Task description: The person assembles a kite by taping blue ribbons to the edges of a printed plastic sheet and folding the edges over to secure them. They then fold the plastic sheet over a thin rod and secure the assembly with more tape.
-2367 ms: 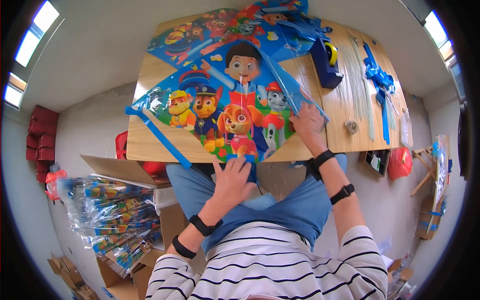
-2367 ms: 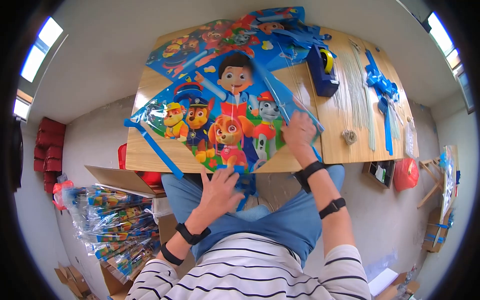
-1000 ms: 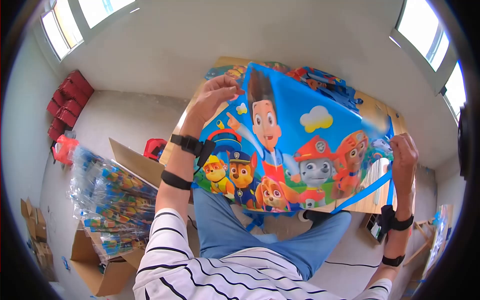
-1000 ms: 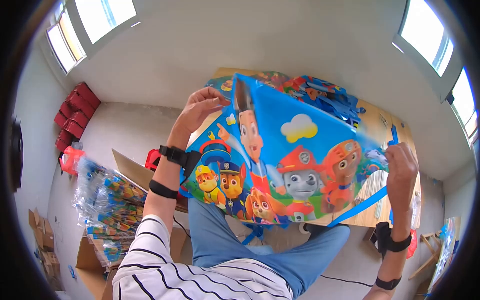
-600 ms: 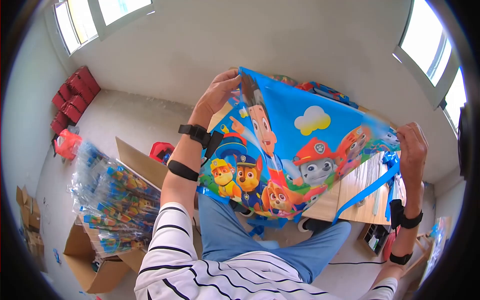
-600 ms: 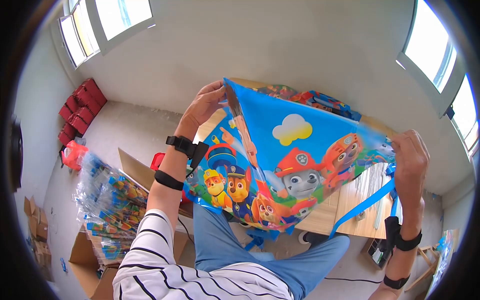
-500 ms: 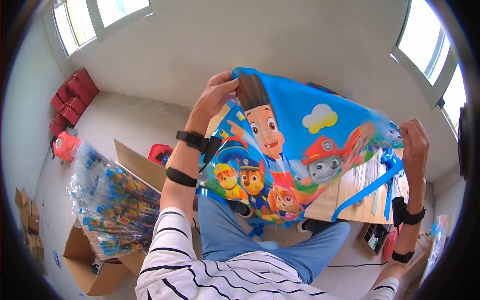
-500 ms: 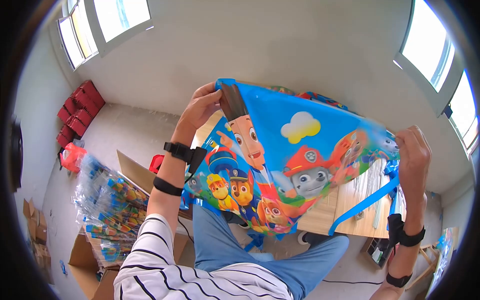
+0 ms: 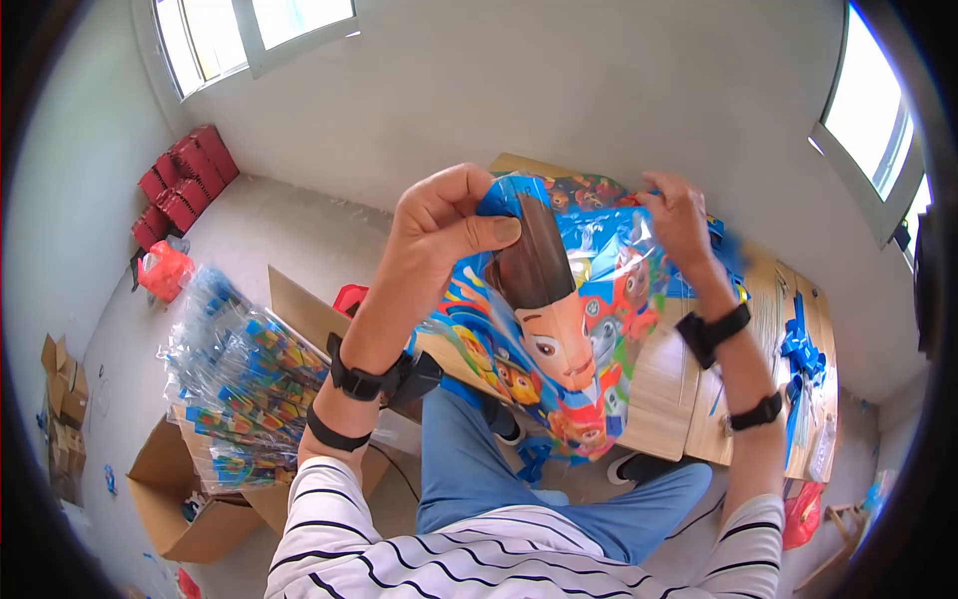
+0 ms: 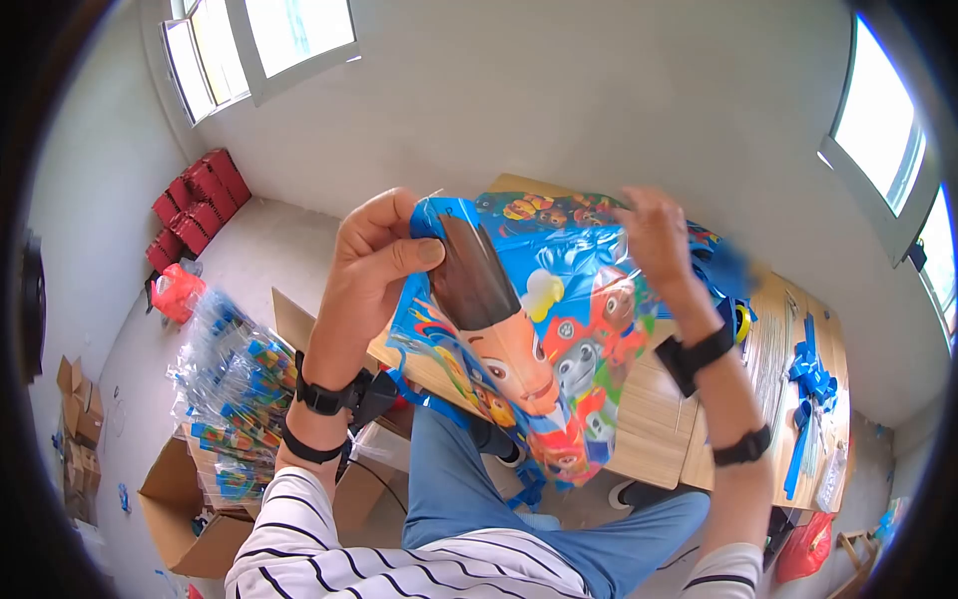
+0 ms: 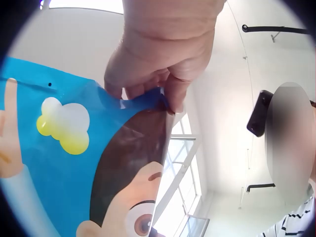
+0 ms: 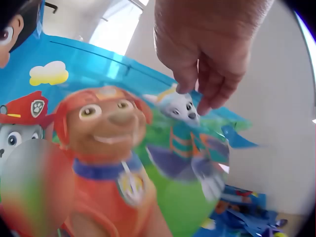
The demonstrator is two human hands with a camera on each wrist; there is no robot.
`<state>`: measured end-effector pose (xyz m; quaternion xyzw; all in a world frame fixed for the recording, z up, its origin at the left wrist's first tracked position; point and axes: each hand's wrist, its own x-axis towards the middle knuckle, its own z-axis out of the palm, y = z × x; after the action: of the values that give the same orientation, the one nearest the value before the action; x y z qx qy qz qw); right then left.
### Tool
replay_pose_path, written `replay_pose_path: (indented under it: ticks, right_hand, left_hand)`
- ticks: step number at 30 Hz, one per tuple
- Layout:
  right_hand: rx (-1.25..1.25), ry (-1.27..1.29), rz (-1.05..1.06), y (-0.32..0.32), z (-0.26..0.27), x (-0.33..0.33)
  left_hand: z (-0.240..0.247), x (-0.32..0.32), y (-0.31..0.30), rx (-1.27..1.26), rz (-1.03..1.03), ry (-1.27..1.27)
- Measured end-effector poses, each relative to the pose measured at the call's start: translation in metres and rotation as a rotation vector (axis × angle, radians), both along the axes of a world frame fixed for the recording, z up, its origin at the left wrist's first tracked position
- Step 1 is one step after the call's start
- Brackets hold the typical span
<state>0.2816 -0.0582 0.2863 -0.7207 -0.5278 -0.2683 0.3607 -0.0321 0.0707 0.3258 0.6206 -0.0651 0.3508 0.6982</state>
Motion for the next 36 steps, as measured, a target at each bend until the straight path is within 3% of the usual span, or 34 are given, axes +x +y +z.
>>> replay_pose_path:
  ticks: [3, 6, 10, 16, 18, 21, 24, 36]
  right_hand:
    - [0.208, 0.423, 0.297, -0.024, 0.037, -0.121]
    - [0.176, 0.432, 0.352, -0.054, 0.029, -0.178]
    - [0.212, 0.43, 0.345, -0.066, 0.011, -0.185]
    - [0.232, 0.896, 0.411, -0.079, 0.011, -0.187]
    - [0.213, 0.857, 0.397, -0.083, 0.011, -0.187]
    - [0.23, 0.794, 0.394, -0.085, 0.009, -0.189]
    - [0.271, 0.699, 0.387, -0.084, 0.002, -0.189]
    - [0.31, 0.66, 0.364, -0.1, 0.003, -0.192]
  left_hand:
    - [-0.007, 0.005, -0.012, -0.004, 0.101, 0.016]
    - [-0.007, 0.017, -0.028, -0.052, 0.069, 0.054]
    - [-0.015, 0.031, -0.043, 0.001, 0.066, 0.053]
    - [-0.013, 0.03, -0.045, 0.132, 0.031, 0.079]
    - [-0.004, 0.031, -0.049, 0.2, 0.133, -0.01]
    - [0.014, 0.034, -0.043, 0.379, 0.124, -0.011]
    - [0.02, 0.033, -0.042, 0.319, -0.009, 0.082]
    - [0.024, 0.034, -0.051, 0.237, -0.029, 0.15]
